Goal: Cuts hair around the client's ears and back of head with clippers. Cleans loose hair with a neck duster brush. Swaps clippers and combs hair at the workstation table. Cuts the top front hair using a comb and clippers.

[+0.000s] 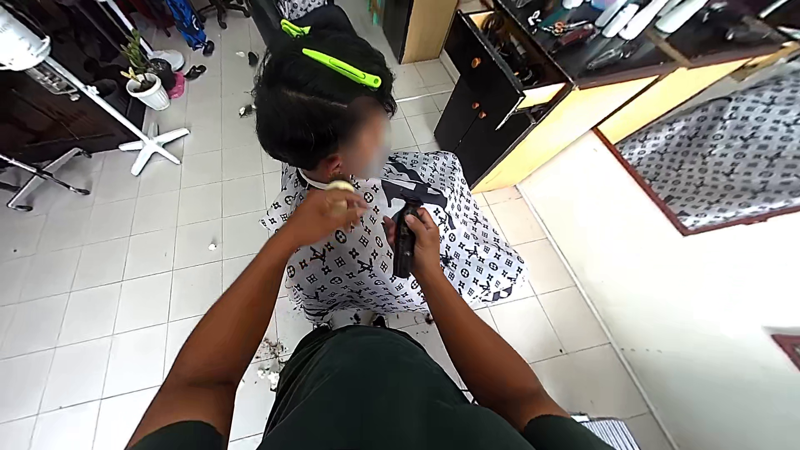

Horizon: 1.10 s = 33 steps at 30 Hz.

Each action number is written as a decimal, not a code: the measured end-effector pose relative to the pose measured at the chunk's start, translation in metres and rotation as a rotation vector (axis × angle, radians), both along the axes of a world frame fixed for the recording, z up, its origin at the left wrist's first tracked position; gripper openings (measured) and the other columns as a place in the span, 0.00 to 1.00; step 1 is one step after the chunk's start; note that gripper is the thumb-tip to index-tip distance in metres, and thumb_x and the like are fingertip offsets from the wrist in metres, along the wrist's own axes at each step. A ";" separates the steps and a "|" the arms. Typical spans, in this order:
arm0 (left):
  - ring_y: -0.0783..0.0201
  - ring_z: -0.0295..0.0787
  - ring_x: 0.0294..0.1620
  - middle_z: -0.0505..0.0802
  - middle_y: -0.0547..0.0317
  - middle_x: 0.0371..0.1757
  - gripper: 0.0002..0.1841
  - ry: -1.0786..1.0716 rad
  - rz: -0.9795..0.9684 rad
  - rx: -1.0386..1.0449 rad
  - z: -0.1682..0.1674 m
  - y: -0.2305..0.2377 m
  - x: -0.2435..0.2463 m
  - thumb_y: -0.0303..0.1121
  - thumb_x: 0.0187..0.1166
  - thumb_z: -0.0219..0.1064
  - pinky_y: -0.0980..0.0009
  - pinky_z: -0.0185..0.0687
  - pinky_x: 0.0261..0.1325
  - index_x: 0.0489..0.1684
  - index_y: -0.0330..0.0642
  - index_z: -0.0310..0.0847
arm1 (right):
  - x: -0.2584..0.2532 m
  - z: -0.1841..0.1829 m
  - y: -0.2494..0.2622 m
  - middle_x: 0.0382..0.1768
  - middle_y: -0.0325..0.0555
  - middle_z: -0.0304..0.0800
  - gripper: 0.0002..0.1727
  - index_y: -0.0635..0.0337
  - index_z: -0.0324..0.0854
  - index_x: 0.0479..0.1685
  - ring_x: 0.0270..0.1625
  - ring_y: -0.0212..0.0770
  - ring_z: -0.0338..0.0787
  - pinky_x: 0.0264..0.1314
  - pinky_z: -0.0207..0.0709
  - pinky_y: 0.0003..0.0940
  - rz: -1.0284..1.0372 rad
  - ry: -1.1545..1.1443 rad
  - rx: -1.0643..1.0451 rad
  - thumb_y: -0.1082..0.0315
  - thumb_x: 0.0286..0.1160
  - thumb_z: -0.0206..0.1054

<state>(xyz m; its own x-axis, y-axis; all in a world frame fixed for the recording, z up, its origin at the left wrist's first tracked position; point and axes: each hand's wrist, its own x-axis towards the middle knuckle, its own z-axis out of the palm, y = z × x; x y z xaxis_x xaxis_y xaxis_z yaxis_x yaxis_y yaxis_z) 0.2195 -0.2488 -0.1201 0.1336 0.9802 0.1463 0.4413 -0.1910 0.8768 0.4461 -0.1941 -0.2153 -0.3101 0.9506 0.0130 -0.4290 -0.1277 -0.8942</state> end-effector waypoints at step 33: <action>0.51 0.92 0.43 0.94 0.45 0.42 0.23 -0.120 0.558 0.338 -0.105 -0.005 -0.004 0.32 0.79 0.70 0.50 0.87 0.49 0.71 0.32 0.81 | -0.032 0.071 -0.017 0.39 0.38 0.96 0.19 0.52 0.77 0.44 0.34 0.33 0.95 0.38 0.91 0.31 0.046 -0.350 0.420 0.79 0.55 0.76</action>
<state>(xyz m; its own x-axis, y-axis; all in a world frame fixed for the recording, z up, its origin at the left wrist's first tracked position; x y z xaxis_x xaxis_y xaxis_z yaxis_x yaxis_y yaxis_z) 0.2158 -0.2539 -0.2246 -0.4174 0.7949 0.4403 0.4566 -0.2355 0.8579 0.4140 -0.2113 -0.1441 -0.4054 0.8712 0.2769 -0.0988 0.2594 -0.9607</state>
